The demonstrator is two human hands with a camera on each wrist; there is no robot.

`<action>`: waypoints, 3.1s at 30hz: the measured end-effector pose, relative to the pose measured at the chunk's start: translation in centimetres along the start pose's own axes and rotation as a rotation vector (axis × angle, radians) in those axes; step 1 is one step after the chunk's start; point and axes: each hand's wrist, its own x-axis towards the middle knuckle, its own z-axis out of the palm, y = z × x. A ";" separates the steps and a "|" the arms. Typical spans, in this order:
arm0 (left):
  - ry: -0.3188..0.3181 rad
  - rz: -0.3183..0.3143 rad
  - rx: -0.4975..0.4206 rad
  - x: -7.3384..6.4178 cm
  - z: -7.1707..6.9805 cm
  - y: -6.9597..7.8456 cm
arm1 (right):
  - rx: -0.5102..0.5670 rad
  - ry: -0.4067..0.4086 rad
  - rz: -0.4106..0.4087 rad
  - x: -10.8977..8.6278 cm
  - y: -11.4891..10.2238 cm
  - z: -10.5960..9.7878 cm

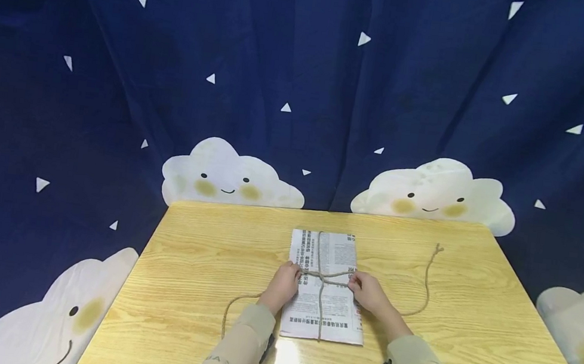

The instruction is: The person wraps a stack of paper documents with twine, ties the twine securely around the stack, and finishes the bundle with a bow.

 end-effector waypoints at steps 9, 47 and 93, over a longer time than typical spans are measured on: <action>0.075 -0.020 -0.120 -0.2 0.2 -0.7 | 0.085 -0.037 0.135 0.4 1.3 0.3; 0.215 -0.206 -0.368 -0.3 0.7 -1.1 | -0.074 0.248 0.079 -1.2 0.8 0.4; 0.190 -0.192 -0.382 -0.1 0.8 -1.7 | 0.615 0.405 0.413 -3.4 2.8 -7.0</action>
